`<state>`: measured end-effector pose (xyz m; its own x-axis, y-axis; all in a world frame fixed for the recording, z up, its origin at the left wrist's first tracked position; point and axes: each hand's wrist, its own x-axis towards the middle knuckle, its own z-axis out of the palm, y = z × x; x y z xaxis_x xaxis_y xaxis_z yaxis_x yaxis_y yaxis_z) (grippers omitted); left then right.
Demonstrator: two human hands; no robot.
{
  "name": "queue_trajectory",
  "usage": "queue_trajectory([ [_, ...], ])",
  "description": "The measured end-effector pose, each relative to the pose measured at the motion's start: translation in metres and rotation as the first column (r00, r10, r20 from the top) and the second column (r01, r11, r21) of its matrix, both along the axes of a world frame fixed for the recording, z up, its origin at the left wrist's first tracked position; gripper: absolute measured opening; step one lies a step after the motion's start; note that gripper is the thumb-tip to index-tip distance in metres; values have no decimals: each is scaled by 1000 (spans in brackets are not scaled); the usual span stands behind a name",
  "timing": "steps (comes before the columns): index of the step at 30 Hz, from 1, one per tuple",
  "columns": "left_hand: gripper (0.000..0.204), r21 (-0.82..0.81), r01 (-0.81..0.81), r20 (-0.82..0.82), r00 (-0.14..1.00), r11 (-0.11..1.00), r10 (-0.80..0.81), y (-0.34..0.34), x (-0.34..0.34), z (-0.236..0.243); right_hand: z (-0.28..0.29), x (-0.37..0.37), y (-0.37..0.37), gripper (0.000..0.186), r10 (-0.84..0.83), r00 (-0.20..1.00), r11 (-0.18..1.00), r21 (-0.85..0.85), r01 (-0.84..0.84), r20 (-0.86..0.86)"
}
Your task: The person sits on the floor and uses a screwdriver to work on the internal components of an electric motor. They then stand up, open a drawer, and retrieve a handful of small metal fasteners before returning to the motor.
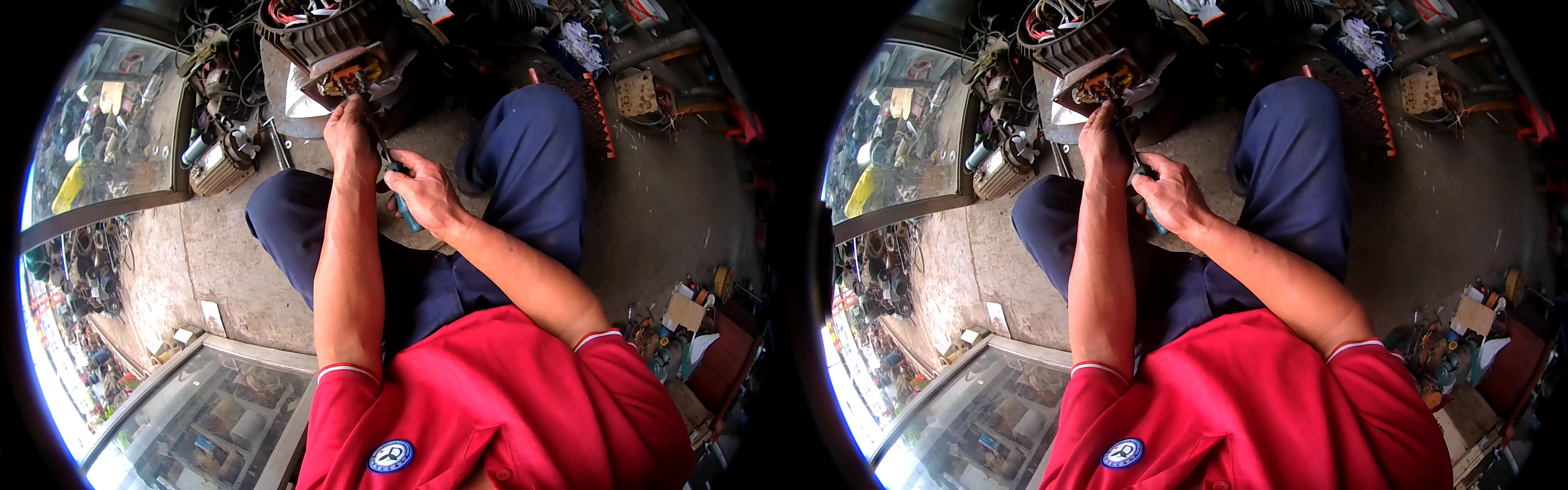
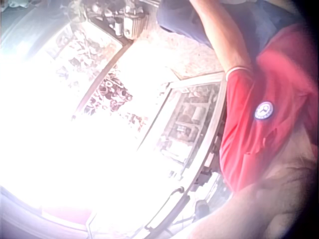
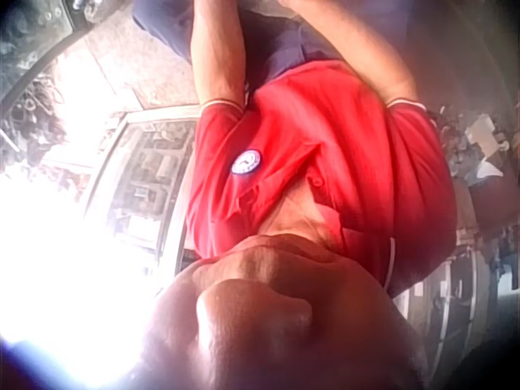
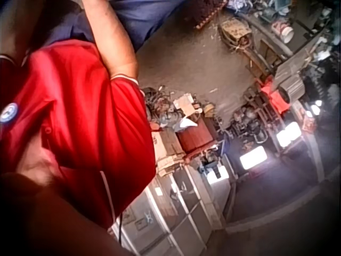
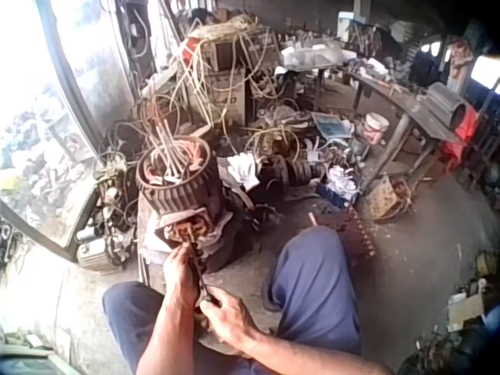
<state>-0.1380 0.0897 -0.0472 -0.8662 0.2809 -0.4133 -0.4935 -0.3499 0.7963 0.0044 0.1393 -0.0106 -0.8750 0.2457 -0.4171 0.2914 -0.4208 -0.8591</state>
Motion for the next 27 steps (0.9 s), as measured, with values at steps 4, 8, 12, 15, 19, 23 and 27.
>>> queue_trajectory([
  [4, 24, 29, 25, -36, 999, 999, -24, -2, -2, 0, 3, -1, -1, 34, -51, 999, 999, 12, 51, -19],
  [8, 24, -11, 24, -17, 1000, 1000, -24, -1, -1, 4, 3, -2, -1, 33, -54, 998, 998, 17, 54, -15],
  [12, 23, -16, 14, 0, 1000, 1000, -14, -1, 0, 5, 5, -3, -3, 32, -69, 998, 998, -1, 69, 2],
  [15, 23, -13, 13, 11, 1000, 1000, -13, -2, -1, 2, 5, -4, -3, 32, -74, 997, 997, -27, 74, 18],
  [19, 23, -10, 13, 16, 1000, 1000, -13, -2, -1, 2, 3, -4, -4, 33, -78, 997, 997, -20, 78, 13],
  [23, 22, -22, 30, 16, 999, 999, -30, -4, -2, 0, -3, -5, -1, 45, 2, 1000, 999, 52, -2, 12],
  [27, 22, -32, 33, 3, 999, 999, -33, -4, -1, 0, -11, -6, -2, 43, -19, 1000, 987, 159, 17, 11],
])
